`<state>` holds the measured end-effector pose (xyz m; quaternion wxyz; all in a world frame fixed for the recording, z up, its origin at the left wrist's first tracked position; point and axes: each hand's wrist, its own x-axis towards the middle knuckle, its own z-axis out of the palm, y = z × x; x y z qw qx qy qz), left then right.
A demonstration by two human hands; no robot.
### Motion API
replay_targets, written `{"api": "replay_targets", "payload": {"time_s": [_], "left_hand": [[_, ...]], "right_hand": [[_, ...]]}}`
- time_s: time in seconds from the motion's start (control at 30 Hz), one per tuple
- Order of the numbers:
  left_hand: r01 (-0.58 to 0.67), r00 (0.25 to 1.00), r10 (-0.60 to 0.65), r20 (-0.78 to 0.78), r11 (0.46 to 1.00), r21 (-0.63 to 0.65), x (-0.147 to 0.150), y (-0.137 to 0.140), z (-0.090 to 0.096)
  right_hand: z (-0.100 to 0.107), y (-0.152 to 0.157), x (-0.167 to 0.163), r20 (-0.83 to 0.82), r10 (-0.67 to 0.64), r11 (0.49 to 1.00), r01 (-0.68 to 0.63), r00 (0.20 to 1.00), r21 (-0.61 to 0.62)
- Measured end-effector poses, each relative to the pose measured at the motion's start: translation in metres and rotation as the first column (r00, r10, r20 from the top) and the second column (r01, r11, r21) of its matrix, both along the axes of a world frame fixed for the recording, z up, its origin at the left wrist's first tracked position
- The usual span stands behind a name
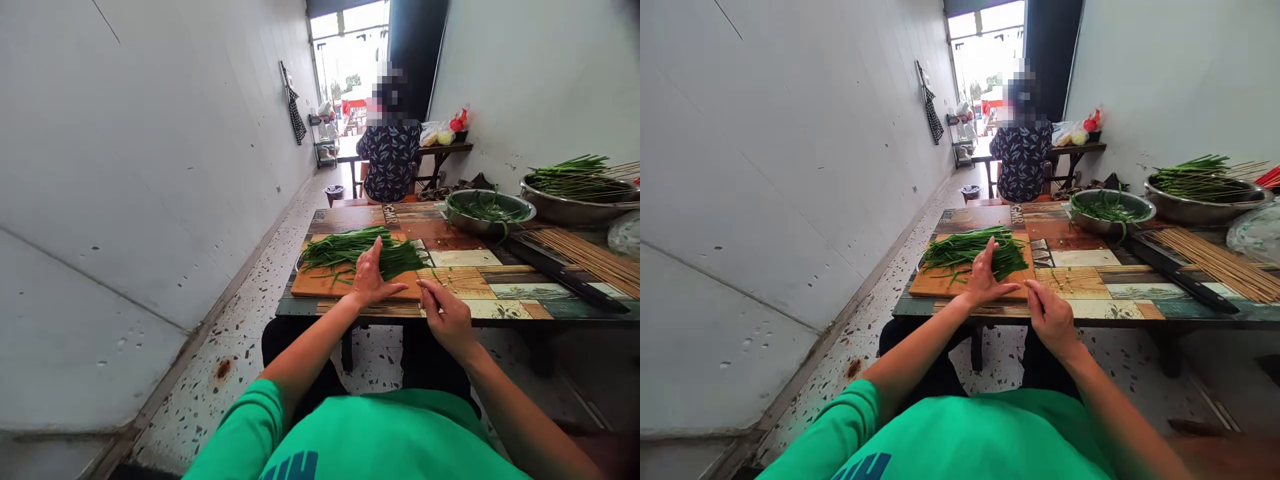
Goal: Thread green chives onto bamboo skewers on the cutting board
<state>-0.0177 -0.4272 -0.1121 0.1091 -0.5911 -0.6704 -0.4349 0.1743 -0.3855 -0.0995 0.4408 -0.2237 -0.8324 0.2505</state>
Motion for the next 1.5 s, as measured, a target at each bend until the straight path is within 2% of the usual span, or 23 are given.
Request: {"api": "replay_targets", "payload": {"time_s": [0.1,0.17,0.23,0.33,0.4,0.47,0.53,0.57,0.67,0.73,0.77,0.83,0.9,1.0,1.1,1.2,1.27,1.33,1.37,1.43,1.5], "left_hand": [[-0.081,0.997,0.08,0.023,0.994,0.067,0.0,-0.001,0.004],[-0.129,0.99,0.133,-0.044,0.988,0.087,-0.007,-0.014,0.013],[-0.154,0.972,0.16,-0.172,0.987,0.049,-0.018,-0.033,0.026],[-0.25,0.917,0.196,-0.348,0.961,-0.12,-0.038,-0.063,0.037],[-0.329,0.883,0.197,-0.425,0.907,-0.264,-0.051,-0.077,0.035],[-0.352,0.874,0.137,-0.466,0.84,-0.413,-0.063,-0.084,0.028],[-0.283,0.901,0.025,-0.434,0.793,-0.54,-0.074,-0.085,0.025],[-0.208,0.922,-0.046,-0.385,0.78,-0.59,-0.08,-0.084,0.026],[0.107,0.946,-0.283,-0.156,0.731,-0.674,-0.094,-0.074,0.046],[0.232,0.93,-0.364,-0.047,0.681,-0.694,-0.096,-0.06,0.066],[0.225,0.933,-0.358,-0.043,0.672,-0.706,-0.095,-0.05,0.074],[0.143,0.946,-0.304,-0.113,0.703,-0.697,-0.088,-0.026,0.081],[0.081,0.928,-0.315,-0.199,0.692,-0.717,-0.078,-0.001,0.077],[0.031,0.889,-0.369,-0.272,0.64,-0.768,-0.067,0.025,0.057],[0.011,0.876,-0.382,-0.295,0.627,-0.779,-0.061,0.035,0.044],[0.037,0.897,-0.36,-0.256,0.639,-0.769,-0.057,0.038,0.044],[0.084,0.953,-0.266,-0.144,0.689,-0.72,-0.056,0.039,0.048],[0.154,0.988,-0.112,0.106,0.753,-0.64,-0.055,0.039,0.05],[0.205,0.961,-0.043,0.272,0.772,-0.601,-0.055,0.038,0.051],[0.331,0.816,0.046,0.576,0.78,-0.531,-0.056,0.037,0.051],[0.429,0.654,0.099,0.75,0.768,-0.475,-0.056,0.036,0.05]], "right_hand": [[0.009,-0.019,0.006,-0.057,0.027,0.999,-0.029,0.998,-0.028],[0.009,-0.03,0.009,-0.101,0.027,0.989,-0.041,0.995,-0.14],[0.004,-0.038,0.007,-0.136,0.051,0.946,-0.092,0.989,-0.311],[-0.009,-0.044,-0.007,-0.186,0.132,0.814,-0.214,0.974,-0.54],[-0.019,-0.046,-0.022,-0.201,0.169,0.703,-0.261,0.965,-0.662],[-0.028,-0.045,-0.034,-0.187,0.181,0.603,-0.259,0.966,-0.755],[-0.036,-0.04,-0.038,-0.163,0.176,0.545,-0.234,0.971,-0.805],[-0.04,-0.037,-0.037,-0.15,0.172,0.532,-0.219,0.974,-0.818],[-0.05,-0.024,-0.025,-0.089,0.172,0.509,-0.166,0.981,-0.844],[-0.055,-0.016,-0.015,-0.039,0.167,0.546,-0.125,0.985,-0.828],[-0.057,-0.013,-0.012,-0.018,0.154,0.59,-0.107,0.988,-0.8],[-0.059,-0.008,-0.008,0.011,0.114,0.689,-0.072,0.993,-0.721],[-0.06,-0.004,-0.007,0.026,0.088,0.756,-0.05,0.996,-0.653],[-0.06,0.002,-0.005,0.051,0.099,0.785,-0.046,0.994,-0.618],[-0.06,0.008,0.0,0.072,0.123,0.818,-0.06,0.99,-0.572],[-0.061,0.009,0.005,0.088,0.111,0.853,-0.049,0.99,-0.52],[-0.06,0.009,0.007,0.093,0.105,0.866,-0.045,0.99,-0.499],[-0.058,0.009,0.008,0.095,0.111,0.878,-0.052,0.989,-0.476],[-0.057,0.01,0.008,0.101,0.112,0.887,-0.054,0.989,-0.459],[-0.053,0.012,0.009,0.128,0.109,0.912,-0.048,0.986,-0.407],[-0.049,0.015,0.008,0.16,0.107,0.938,-0.046,0.981,-0.342]]}}
